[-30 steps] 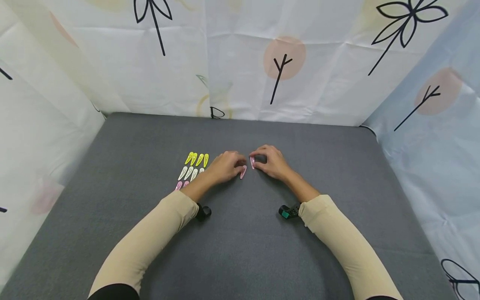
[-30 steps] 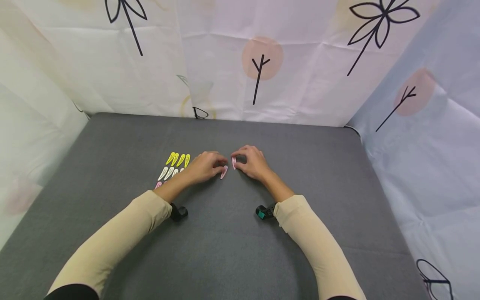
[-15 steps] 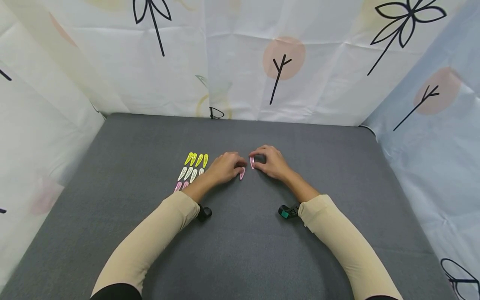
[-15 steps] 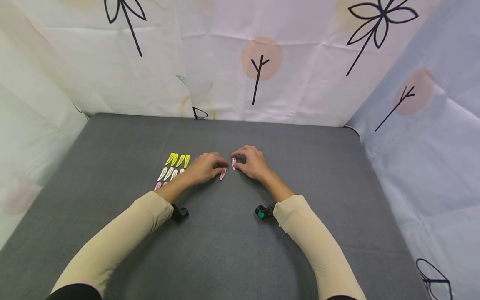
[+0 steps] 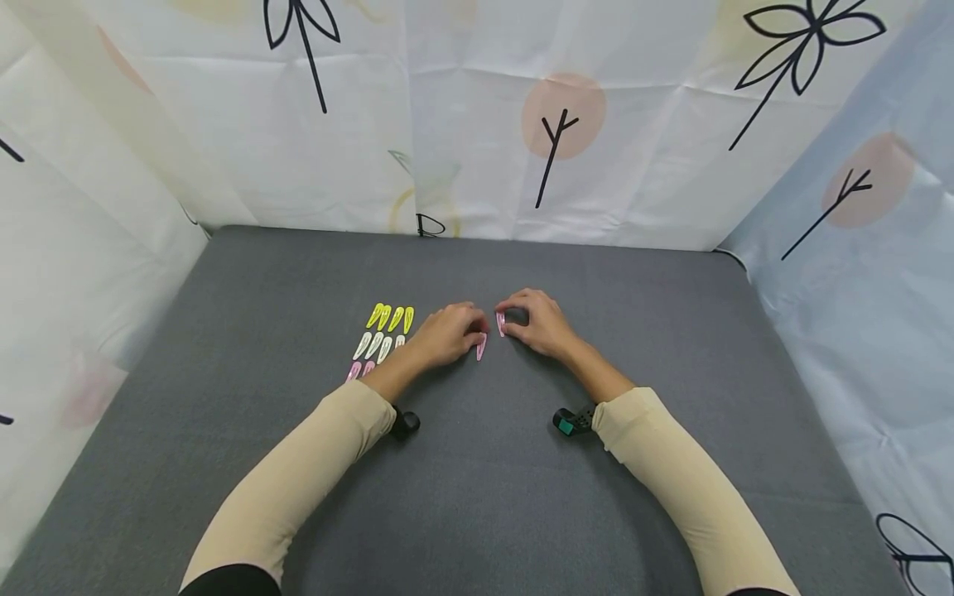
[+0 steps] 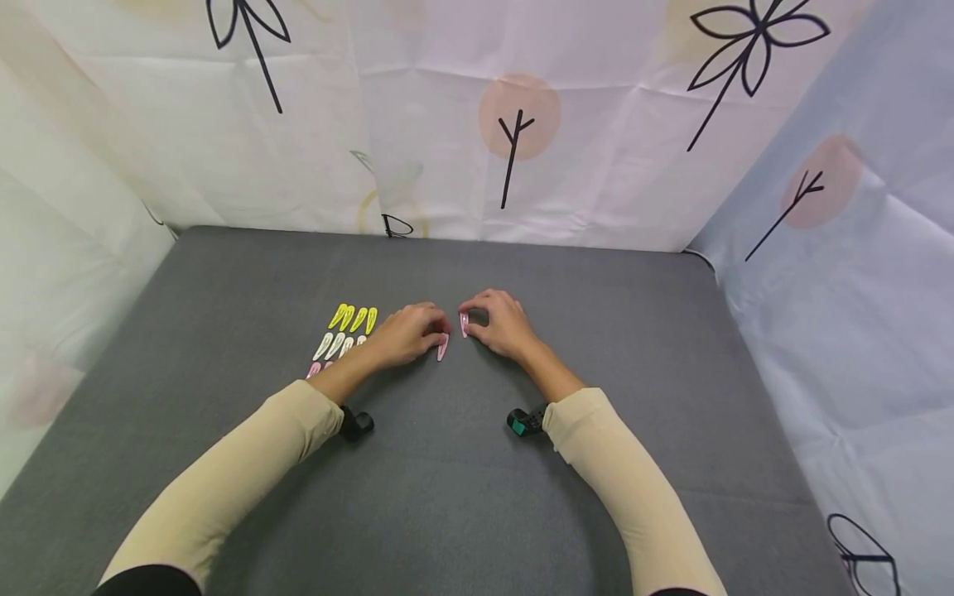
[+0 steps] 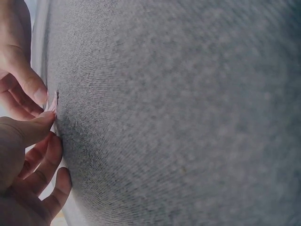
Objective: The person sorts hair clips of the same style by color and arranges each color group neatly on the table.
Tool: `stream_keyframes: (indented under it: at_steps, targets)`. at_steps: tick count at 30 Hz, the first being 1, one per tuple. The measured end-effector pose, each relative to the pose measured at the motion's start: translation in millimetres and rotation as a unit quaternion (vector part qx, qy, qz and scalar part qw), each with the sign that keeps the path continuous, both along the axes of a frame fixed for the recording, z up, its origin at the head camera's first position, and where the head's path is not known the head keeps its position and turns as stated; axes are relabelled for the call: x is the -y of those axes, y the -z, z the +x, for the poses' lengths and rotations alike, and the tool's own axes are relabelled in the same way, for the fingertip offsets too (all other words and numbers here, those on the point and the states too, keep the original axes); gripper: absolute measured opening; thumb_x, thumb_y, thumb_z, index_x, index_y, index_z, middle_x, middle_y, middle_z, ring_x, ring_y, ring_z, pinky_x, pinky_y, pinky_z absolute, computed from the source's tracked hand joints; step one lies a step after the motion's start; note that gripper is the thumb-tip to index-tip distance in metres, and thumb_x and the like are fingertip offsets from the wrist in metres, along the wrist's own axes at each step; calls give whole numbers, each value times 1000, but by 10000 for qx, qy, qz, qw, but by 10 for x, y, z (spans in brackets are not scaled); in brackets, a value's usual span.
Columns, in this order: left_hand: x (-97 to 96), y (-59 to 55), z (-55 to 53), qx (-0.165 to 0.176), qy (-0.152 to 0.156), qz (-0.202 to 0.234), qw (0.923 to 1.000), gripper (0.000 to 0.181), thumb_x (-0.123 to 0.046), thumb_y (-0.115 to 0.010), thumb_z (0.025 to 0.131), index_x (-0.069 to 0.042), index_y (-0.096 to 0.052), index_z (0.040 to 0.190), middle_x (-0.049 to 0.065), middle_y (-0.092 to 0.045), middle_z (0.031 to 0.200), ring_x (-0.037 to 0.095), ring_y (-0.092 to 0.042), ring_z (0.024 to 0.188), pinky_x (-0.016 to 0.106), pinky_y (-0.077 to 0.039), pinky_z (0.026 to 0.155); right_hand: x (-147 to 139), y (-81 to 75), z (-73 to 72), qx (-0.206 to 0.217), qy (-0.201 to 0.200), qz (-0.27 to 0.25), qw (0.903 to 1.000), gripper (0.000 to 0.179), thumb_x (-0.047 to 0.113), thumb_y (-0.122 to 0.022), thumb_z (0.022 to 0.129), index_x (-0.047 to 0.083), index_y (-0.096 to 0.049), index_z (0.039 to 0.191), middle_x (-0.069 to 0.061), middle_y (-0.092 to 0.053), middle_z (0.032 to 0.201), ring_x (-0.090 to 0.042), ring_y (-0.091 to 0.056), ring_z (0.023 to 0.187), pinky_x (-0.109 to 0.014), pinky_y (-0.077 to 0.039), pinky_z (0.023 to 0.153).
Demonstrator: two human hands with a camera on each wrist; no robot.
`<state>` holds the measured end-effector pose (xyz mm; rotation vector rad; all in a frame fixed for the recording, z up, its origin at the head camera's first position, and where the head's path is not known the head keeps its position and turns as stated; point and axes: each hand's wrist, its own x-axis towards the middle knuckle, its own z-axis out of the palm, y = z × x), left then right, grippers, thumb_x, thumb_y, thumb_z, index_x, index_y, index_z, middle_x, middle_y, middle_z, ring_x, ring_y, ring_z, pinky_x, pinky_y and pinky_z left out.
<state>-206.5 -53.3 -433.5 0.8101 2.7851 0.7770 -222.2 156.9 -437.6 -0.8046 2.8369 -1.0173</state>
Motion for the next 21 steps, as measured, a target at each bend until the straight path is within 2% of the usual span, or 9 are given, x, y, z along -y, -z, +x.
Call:
stream_keyframes:
  at_steps: [5,10,13,17,21]
  targets:
    - [44,-6,-12,175,34,364,9992,5,-14,-70,94,-10,-70,97,0,-66,88,14,-59,80,36,-48,74,3,-6,6,53,8,2,10000,28,11,-77,88,6,-73,115,-15,-64,120,-35,-53,120,-56,-32,105]
    - [142,-31,17,325,267,930,9948,5,-8,-72,91,-4,-71,94,1,-68,84,12,-61,77,33,-49,74,4,4,-2,56,-14,-11,10000,28,10,-76,88,5,-73,115,-15,-64,121,-35,-52,121,-56,-32,105]
    - [240,-57,62,381,357,1183,9916,4,-5,-72,91,-2,-73,93,1,-69,84,11,-62,76,32,-50,73,5,5,-3,72,-19,-26,10000,28,10,-76,88,5,-73,116,-15,-64,121,-36,-51,121,-56,-31,106]
    - [405,-105,144,423,328,1411,9886,4,-3,-73,90,0,-73,92,2,-70,84,11,-63,76,31,-50,72,5,-1,3,89,-23,-30,10000,29,11,-76,88,5,-73,116,-16,-63,122,-35,-51,122,-56,-30,106]
    - [578,-151,253,346,300,1446,9884,4,-2,-73,89,1,-73,92,2,-71,84,12,-63,77,32,-51,73,2,-7,12,92,-47,-50,9999,29,11,-76,88,5,-73,116,-16,-63,123,-36,-50,122,-56,-30,107]
